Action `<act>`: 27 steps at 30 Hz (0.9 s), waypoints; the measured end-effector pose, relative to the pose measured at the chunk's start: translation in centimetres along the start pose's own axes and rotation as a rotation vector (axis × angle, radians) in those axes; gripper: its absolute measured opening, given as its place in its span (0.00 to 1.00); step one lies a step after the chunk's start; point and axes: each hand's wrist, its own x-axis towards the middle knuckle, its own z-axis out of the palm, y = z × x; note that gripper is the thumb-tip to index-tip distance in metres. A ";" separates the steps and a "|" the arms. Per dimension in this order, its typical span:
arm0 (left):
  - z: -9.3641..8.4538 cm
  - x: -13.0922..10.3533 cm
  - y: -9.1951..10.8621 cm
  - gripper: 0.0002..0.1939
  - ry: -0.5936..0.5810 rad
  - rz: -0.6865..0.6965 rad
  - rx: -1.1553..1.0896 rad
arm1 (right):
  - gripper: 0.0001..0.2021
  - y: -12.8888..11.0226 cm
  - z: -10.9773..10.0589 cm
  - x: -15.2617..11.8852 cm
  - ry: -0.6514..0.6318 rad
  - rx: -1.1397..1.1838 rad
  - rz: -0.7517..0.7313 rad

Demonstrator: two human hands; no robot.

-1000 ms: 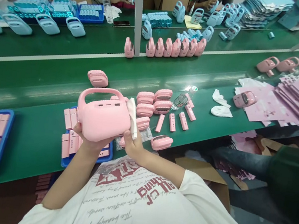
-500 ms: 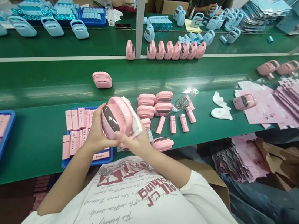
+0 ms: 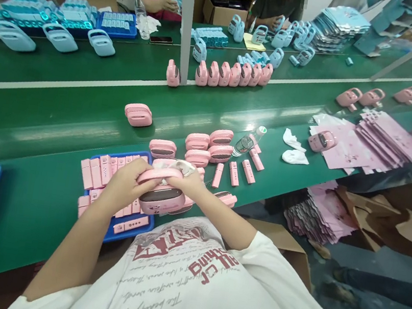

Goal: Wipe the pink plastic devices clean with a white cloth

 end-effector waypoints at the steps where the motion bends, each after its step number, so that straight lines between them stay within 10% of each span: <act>1: -0.2 0.2 -0.2 0.13 -0.043 -0.022 -0.010 | 0.07 0.2 0.3 0.0 0.014 -0.053 -0.015; 8: -0.8 0.8 -2.7 0.10 -0.085 -0.263 -0.104 | 0.21 1.5 -2.9 0.7 -0.052 -0.331 -0.094; 15: -4.5 2.9 -8.1 0.13 0.206 -0.668 -0.208 | 0.17 6.4 -11.3 2.1 0.099 -1.110 0.733; 21: -5.0 8.8 -15.5 0.07 0.345 -0.767 -0.235 | 0.18 11.2 -12.8 4.8 0.025 -1.173 1.025; 27: -3.4 13.6 -21.2 0.03 0.433 -0.851 -0.157 | 0.16 11.1 -13.9 4.5 0.018 -1.021 1.069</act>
